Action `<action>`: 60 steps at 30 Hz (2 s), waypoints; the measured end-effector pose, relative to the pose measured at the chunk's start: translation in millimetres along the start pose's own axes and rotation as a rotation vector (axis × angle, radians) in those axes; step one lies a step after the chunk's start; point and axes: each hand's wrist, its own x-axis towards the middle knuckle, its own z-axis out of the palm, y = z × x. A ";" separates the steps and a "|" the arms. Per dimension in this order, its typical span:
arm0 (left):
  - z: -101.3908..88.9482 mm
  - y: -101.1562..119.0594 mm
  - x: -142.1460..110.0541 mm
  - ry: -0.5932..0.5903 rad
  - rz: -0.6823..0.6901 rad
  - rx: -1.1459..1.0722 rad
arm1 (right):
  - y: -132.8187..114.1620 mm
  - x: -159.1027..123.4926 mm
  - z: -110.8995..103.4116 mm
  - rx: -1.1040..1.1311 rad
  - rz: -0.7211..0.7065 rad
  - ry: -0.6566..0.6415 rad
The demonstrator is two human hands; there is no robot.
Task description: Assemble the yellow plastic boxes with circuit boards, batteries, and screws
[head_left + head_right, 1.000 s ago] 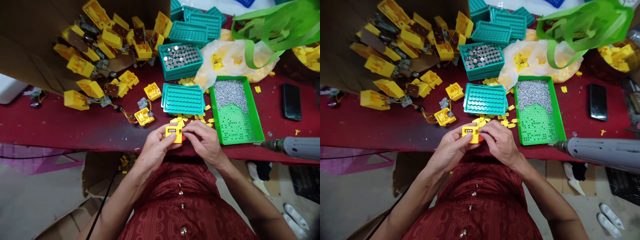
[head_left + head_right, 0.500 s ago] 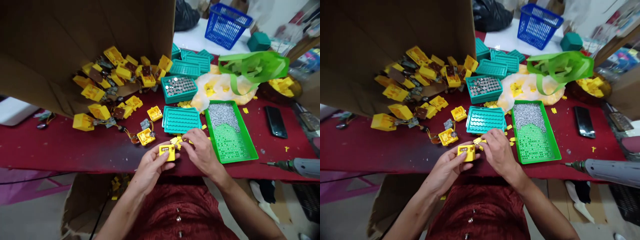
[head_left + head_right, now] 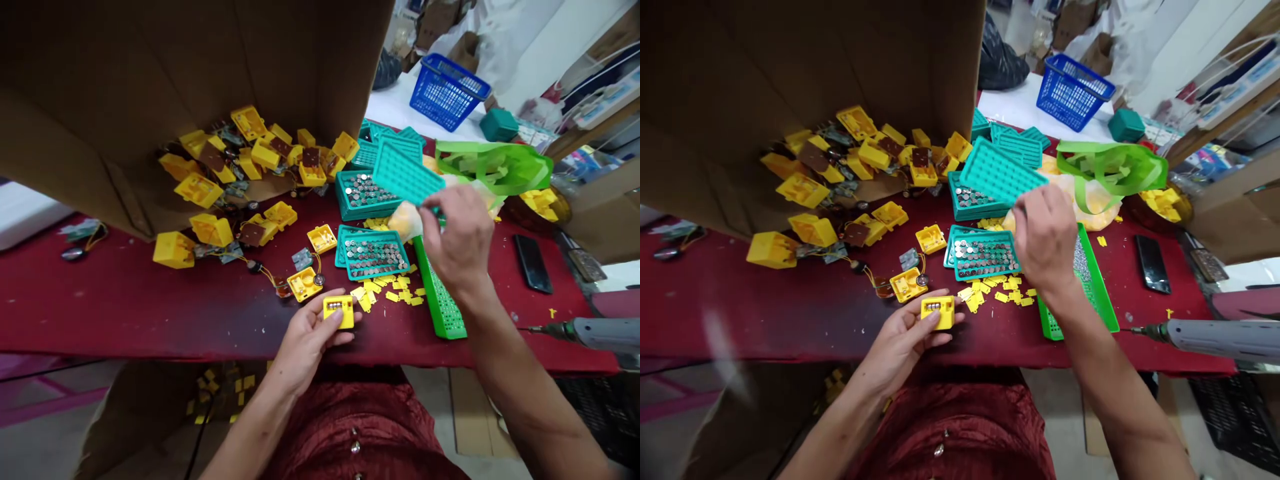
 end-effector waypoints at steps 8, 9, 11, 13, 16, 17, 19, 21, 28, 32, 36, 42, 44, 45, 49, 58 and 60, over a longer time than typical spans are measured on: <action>-0.3 -2.0 1.8 -0.022 0.034 -0.030 | -0.2 52.7 41.0 0.041 0.110 -0.189; -0.3 -1.7 1.8 -0.026 0.028 -0.034 | -5.8 36.8 34.7 0.100 0.076 -0.189; -0.7 -1.0 1.8 -0.039 0.012 -0.042 | -16.8 -3.5 18.8 0.198 0.020 -0.237; -1.2 -0.5 1.6 -0.045 0.003 -0.052 | -25.2 -45.7 5.5 0.269 0.014 -0.299; -1.6 -0.6 -0.1 -0.042 0.003 -0.073 | -32.0 -93.7 0.1 0.309 0.057 -0.395; -1.4 -0.9 -1.3 -0.042 0.000 -0.080 | -33.5 -103.6 2.0 0.312 0.060 -0.421; -0.4 -1.3 -4.8 -0.041 -0.014 -0.093 | -36.7 -114.6 9.5 0.309 0.040 -0.452; 1.0 -1.8 -9.1 -0.028 -0.025 -0.091 | -40.1 -117.2 18.9 0.288 0.014 -0.457; 5.7 -6.0 -17.2 0.034 0.013 -0.040 | -41.7 -113.4 29.3 0.285 0.020 -0.403; 10.3 -7.2 -13.8 0.074 0.028 0.019 | -39.4 -117.4 8.3 0.631 0.261 -0.301; 15.0 -8.1 -10.7 0.078 0.042 0.088 | -40.4 -118.8 -6.4 1.057 0.639 -0.437; 18.1 -9.2 -9.8 0.071 0.040 0.124 | -33.5 -116.4 5.6 0.934 0.579 -0.386; 18.3 -9.8 -9.1 0.081 0.048 0.130 | -32.2 -113.8 6.5 1.063 0.721 -0.456; 18.4 -10.2 -8.7 0.090 0.056 0.137 | -32.7 -112.0 5.3 1.151 0.805 -0.503; 19.9 -11.4 -6.8 0.109 0.109 0.183 | -41.8 -104.3 -5.2 1.361 0.959 -0.626; 23.2 -13.4 -6.7 0.082 0.163 0.320 | -67.4 -106.2 -5.6 1.162 0.784 -0.618; 21.6 -13.6 -8.0 0.086 0.189 0.412 | -69.4 -106.5 -6.2 1.144 0.768 -0.636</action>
